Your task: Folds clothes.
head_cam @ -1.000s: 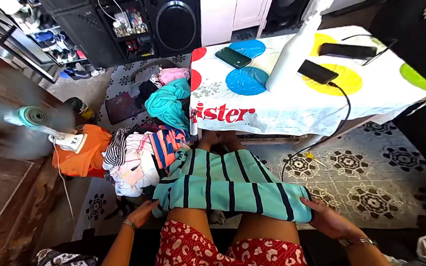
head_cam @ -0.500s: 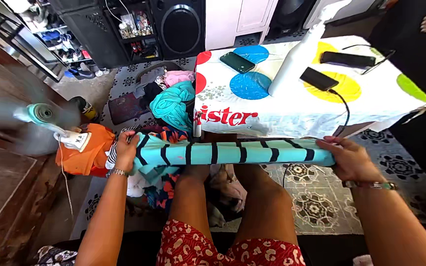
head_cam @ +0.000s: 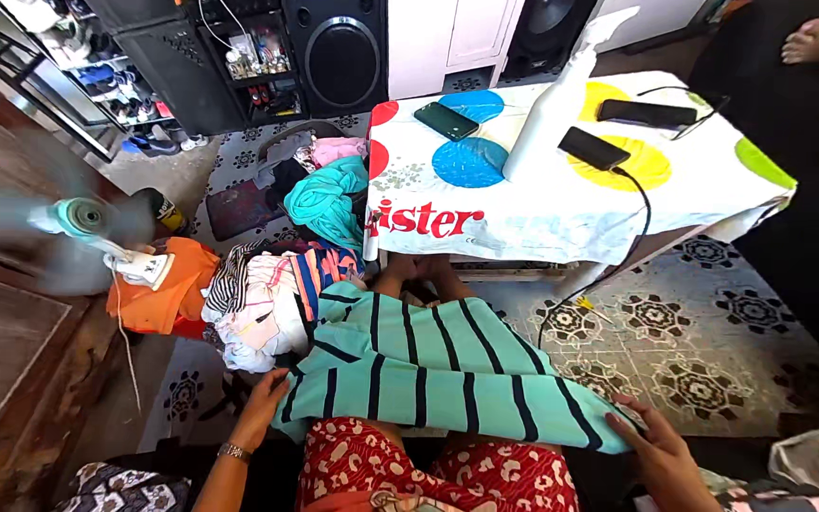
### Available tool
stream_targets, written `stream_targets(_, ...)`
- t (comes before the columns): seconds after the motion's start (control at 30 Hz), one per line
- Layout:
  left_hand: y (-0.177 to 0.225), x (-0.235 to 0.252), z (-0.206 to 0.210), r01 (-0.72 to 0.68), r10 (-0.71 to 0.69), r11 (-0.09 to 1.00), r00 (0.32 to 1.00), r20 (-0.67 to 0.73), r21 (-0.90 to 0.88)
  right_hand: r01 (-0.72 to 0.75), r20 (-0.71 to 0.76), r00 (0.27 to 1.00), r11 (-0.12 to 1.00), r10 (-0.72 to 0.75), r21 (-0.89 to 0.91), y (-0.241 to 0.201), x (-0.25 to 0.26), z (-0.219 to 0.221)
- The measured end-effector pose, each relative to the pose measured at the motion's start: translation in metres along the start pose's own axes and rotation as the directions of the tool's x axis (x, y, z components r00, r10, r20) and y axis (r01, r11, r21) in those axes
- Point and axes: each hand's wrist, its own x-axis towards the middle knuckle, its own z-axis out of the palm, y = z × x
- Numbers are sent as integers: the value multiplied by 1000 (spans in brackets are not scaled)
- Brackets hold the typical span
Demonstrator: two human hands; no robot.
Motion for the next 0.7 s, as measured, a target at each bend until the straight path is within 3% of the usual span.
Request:
stream_targets(0.1, 29, -11, -14, -127, 119, 988, 988, -95, -92, 86, -13, 996, 996, -86, 11, -27, 6, -7)
stream_targets(0.23, 64, -42, -35, -228, 214, 970, 965, -153, -79, 163, 21, 986, 986, -164, 23, -61, -10, -20)
stream_targets(0.33, 43, -60, -31, -162, 162, 987, 986, -48, 8, 90, 150, 986, 992, -76, -86, -39, -31, -29)
stream_targets(0.43, -7, -58, -11, 21, -40, 992, 988, 152, 128, -73, 243, 962, 977, 122, -200, 0, -36, -23)
stream_targets(0.53, -36, -52, 4, 211, -209, 977, 958, 194, 10, -166, 253, 941, 959, 224, -230, 8, -35, -15)
stream_targets(0.6, -36, -43, 9, 219, -210, 975, 965, 155, -45, -136, 275, 935, 943, 224, -305, 12, -27, -15)
stream_targets(0.7, -22, -21, 16, 83, -78, 995, 994, 82, -64, 31, 274, 957, 909, 93, -417, 14, -6, -13)
